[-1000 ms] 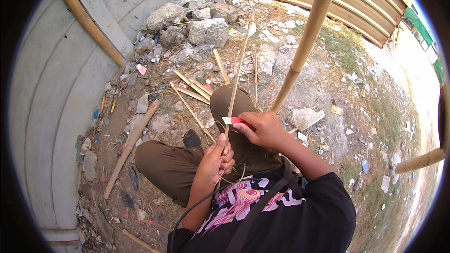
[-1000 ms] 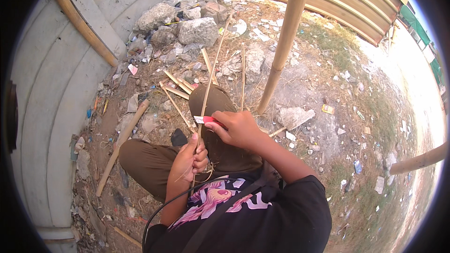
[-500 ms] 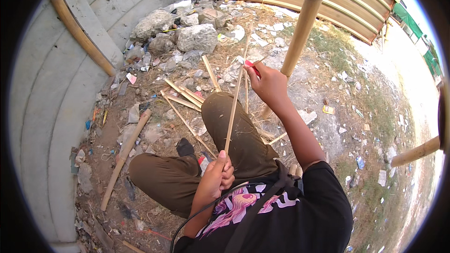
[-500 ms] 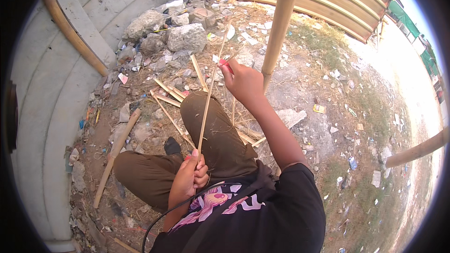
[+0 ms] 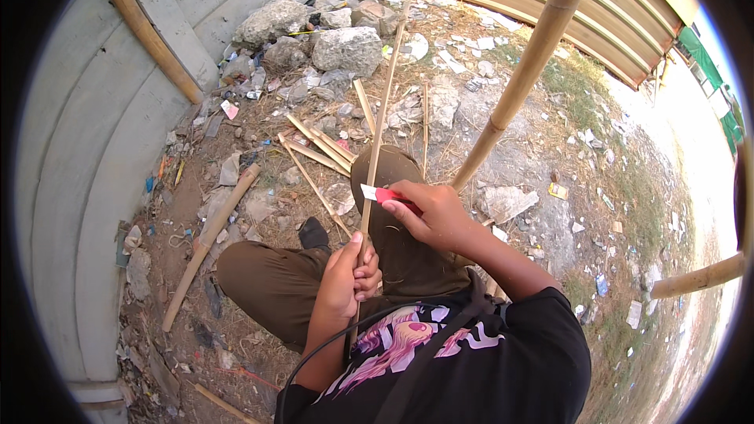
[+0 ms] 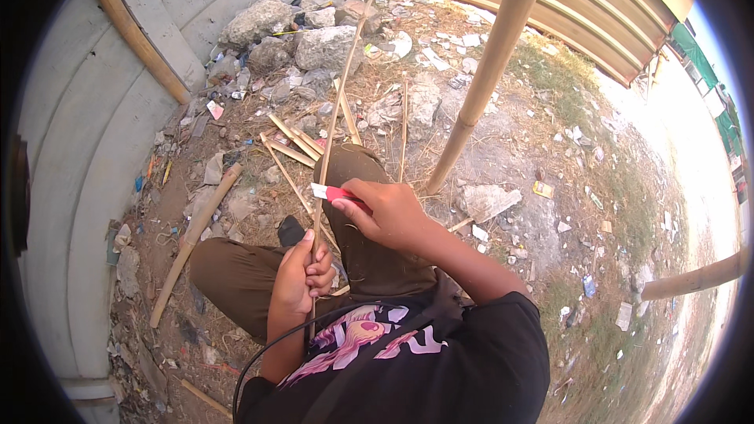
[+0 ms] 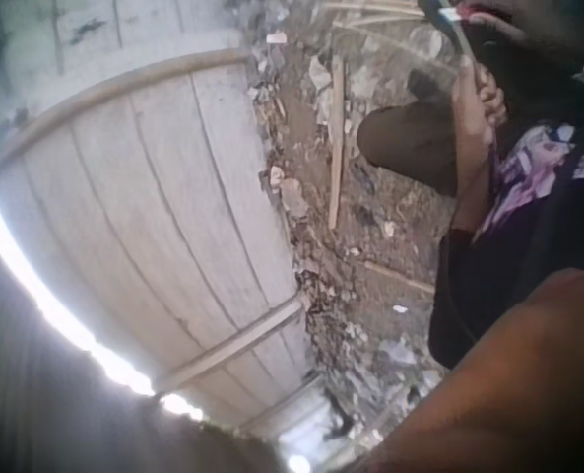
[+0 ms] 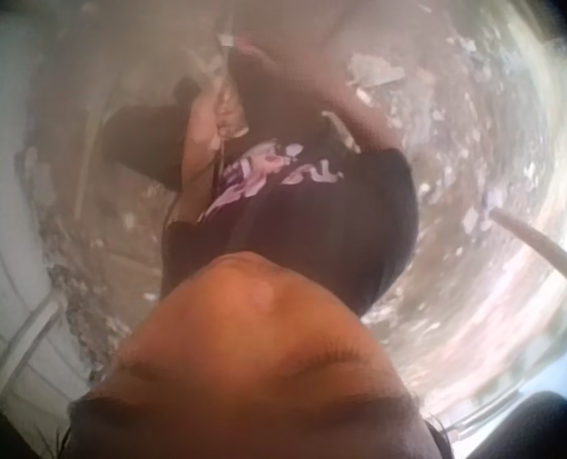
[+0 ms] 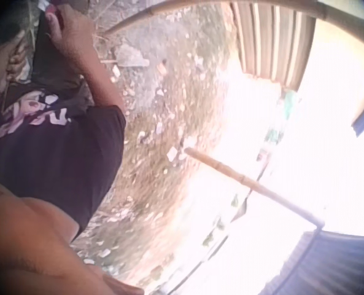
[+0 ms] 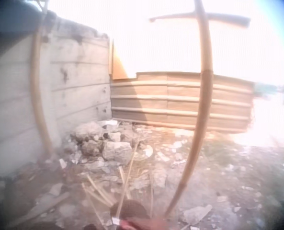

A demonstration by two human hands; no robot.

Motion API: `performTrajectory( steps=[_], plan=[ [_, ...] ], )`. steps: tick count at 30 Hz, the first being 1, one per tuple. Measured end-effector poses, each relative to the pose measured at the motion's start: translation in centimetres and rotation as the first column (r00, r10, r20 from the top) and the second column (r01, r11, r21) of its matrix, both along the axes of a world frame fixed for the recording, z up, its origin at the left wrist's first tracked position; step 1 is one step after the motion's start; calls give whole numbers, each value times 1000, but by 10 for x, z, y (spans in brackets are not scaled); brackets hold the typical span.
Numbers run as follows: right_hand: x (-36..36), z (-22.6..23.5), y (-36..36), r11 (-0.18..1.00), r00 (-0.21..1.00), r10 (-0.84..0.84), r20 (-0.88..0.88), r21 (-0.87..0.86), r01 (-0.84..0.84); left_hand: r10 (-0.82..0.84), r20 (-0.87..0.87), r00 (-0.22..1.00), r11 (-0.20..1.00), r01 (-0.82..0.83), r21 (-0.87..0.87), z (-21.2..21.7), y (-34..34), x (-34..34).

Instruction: The person sits on the ground and uses a red utility knife to shave and smooth a thin bamboo stick. They hold the stick with their left hand and scrape along its length with the knife in their right hand, occasionally rotating the stick to work on different sides.

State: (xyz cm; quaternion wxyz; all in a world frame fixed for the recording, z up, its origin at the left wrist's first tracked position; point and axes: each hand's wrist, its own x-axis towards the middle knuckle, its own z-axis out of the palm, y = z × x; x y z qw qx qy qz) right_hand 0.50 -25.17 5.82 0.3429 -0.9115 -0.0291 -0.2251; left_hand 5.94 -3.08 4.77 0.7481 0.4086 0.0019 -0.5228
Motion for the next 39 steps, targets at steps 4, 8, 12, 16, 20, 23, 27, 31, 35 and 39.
performTrajectory(
  steps=[4, 8, 12, 16, 20, 23, 27, 31, 35, 39],
  plan=[
    [-15, 13, 15, 992, 997, 59, 45, -116, -53, 47, 29, 998, 999, -46, -23, 12, -8, 2],
    [-21, 20, 8, 973, 998, 62, 8, -223, -59, 48, 95, 994, 999, -48, -9, 17, -11, -6],
    [-18, 27, 2, 935, 994, -92, 61, -337, 107, 43, 142, 989, 999, -45, 13, 9, -15, -12],
    [11, 39, -49, 886, 907, -378, 185, -212, 413, -22, 137, 990, 999, 19, 29, 9, -13, -25],
    [5, 42, -39, 927, 942, -272, 195, -211, 312, -16, 138, 990, 1000, 16, 6, 17, -13, -21],
    [-18, 32, -1, 929, 983, -37, 181, -357, 101, 10, 159, 987, 1000, -14, 26, 21, -14, -16],
    [-15, 31, 1, 909, 986, 20, 165, -413, 50, -9, 139, 990, 1000, 7, 14, 19, -7, -13],
    [20, 43, -27, 895, 915, -224, 335, -300, 329, -44, 94, 995, 999, 42, 22, 14, -6, -18],
    [42, 61, -82, 798, 806, -512, 297, -183, 574, -125, 56, 991, 992, 126, -29, 13, -6, -28],
    [25, 41, -47, 932, 906, -211, 367, -204, 300, -75, 35, 997, 991, 78, -106, 19, -3, -15]
  ],
)
